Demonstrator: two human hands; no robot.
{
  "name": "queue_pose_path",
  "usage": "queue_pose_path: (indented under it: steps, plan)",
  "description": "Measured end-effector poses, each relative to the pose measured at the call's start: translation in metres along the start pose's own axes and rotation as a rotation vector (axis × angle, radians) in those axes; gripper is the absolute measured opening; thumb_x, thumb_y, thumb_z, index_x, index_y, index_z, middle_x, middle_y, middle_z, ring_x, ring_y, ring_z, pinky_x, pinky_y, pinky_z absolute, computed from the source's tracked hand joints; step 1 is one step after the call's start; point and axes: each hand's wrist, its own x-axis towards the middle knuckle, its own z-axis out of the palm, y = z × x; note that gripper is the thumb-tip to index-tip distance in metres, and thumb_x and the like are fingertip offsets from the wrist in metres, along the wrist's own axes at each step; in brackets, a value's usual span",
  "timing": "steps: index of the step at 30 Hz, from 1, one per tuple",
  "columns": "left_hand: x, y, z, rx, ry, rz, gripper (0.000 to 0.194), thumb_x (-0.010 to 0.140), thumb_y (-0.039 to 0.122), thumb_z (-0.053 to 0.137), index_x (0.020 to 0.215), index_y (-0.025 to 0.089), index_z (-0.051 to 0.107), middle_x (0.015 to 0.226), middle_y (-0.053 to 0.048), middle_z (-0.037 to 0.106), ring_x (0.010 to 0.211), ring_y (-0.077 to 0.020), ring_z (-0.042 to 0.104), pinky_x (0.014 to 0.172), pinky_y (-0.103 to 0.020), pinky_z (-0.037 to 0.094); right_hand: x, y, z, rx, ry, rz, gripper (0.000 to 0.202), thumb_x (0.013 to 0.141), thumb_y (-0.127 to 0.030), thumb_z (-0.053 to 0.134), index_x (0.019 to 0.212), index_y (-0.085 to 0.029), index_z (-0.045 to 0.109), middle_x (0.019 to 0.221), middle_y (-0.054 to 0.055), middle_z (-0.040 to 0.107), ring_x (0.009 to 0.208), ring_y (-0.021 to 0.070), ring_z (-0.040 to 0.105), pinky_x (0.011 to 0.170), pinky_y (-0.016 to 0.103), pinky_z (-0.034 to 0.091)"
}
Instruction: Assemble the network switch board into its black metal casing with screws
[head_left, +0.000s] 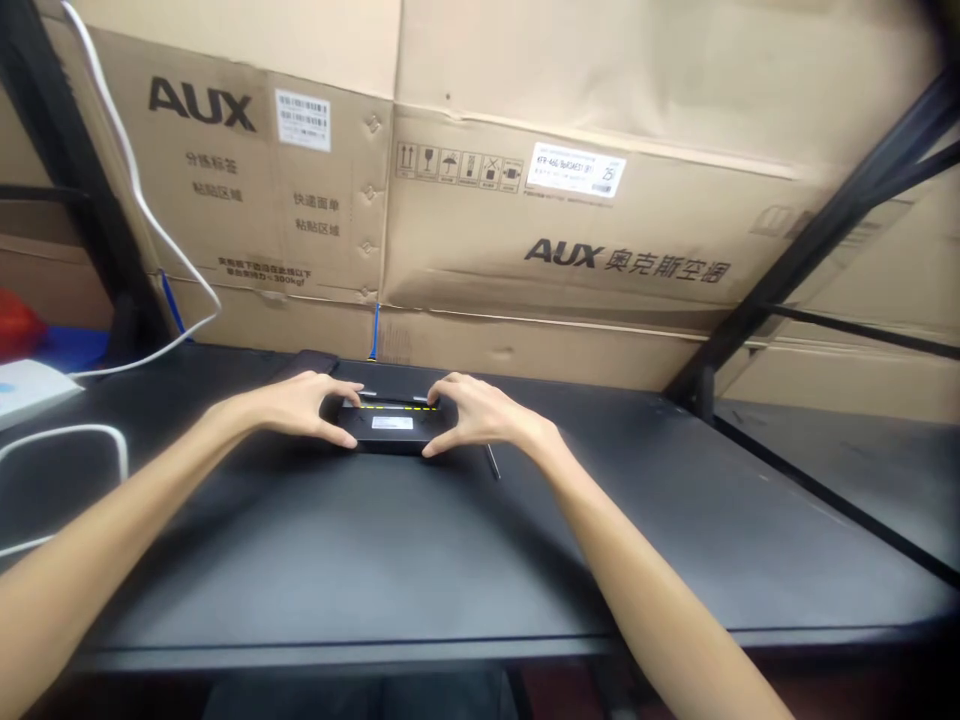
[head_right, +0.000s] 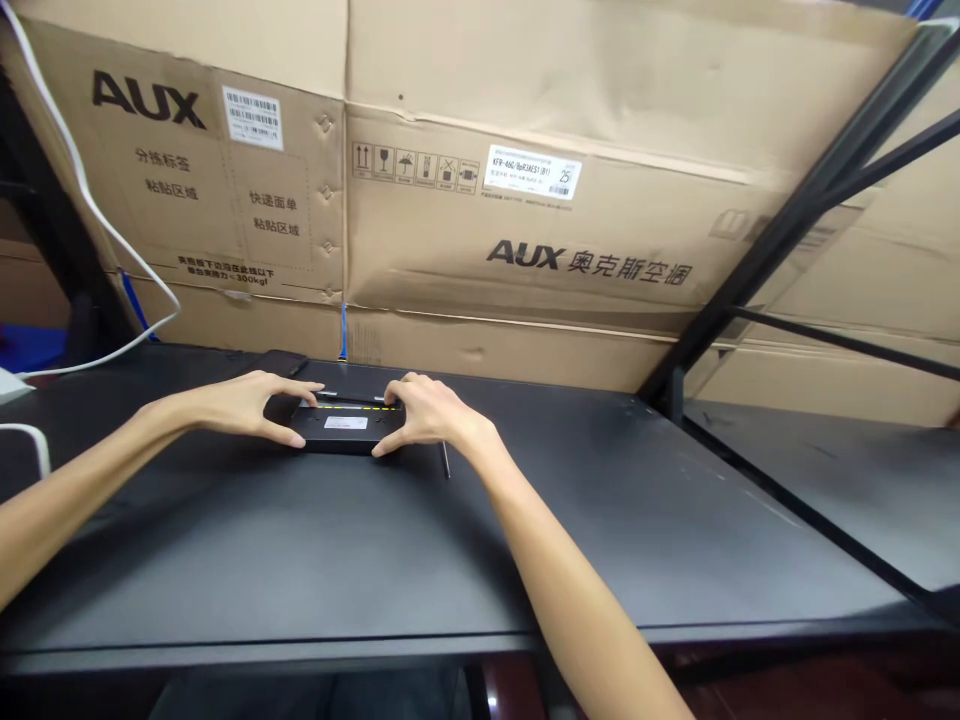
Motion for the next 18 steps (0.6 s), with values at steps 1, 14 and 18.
queue_pose_path:
  steps: [1, 14, 18]
  plan:
    - [-0.0001, -0.0005, 0.0004, 0.0, -0.001, 0.005, 0.065, 0.064, 0.066, 0.066, 0.117, 0.028, 0.064, 0.146, -0.004, 0.045, 0.126, -0.0344, 0.046, 0.104, -0.042, 0.035, 0.0005, 0.0006, 0.0007, 0.008, -0.017, 0.001, 0.067, 0.059, -0.059, 0.077, 0.111, -0.021, 0.058, 0.115, 0.009, 0.057, 0.106, 0.0266, 0.054, 0.086, 0.033, 0.042]
    - [-0.0016, 0.0033, -0.0023, 0.026, -0.013, 0.032, 0.063, 0.067, 0.059, 0.067, 0.12, 0.024, 0.062, 0.147, -0.005, 0.044, 0.128, -0.0312, 0.046, 0.105, -0.039, 0.036, -0.0007, -0.0033, -0.0018, 0.028, -0.057, 0.069, 0.06, 0.053, -0.062, 0.078, 0.092, -0.023, 0.056, 0.104, 0.004, 0.062, 0.098, 0.026, 0.058, 0.077, 0.03, 0.044]
    - [-0.0011, 0.0014, -0.0016, 0.027, -0.011, 0.025, 0.064, 0.067, 0.058, 0.069, 0.121, 0.025, 0.061, 0.148, -0.004, 0.042, 0.13, -0.0312, 0.044, 0.106, -0.04, 0.036, 0.001, -0.0005, 0.0014, 0.025, -0.057, 0.048, 0.06, 0.052, -0.064, 0.077, 0.09, -0.023, 0.054, 0.102, 0.003, 0.062, 0.096, 0.0259, 0.058, 0.076, 0.031, 0.043]
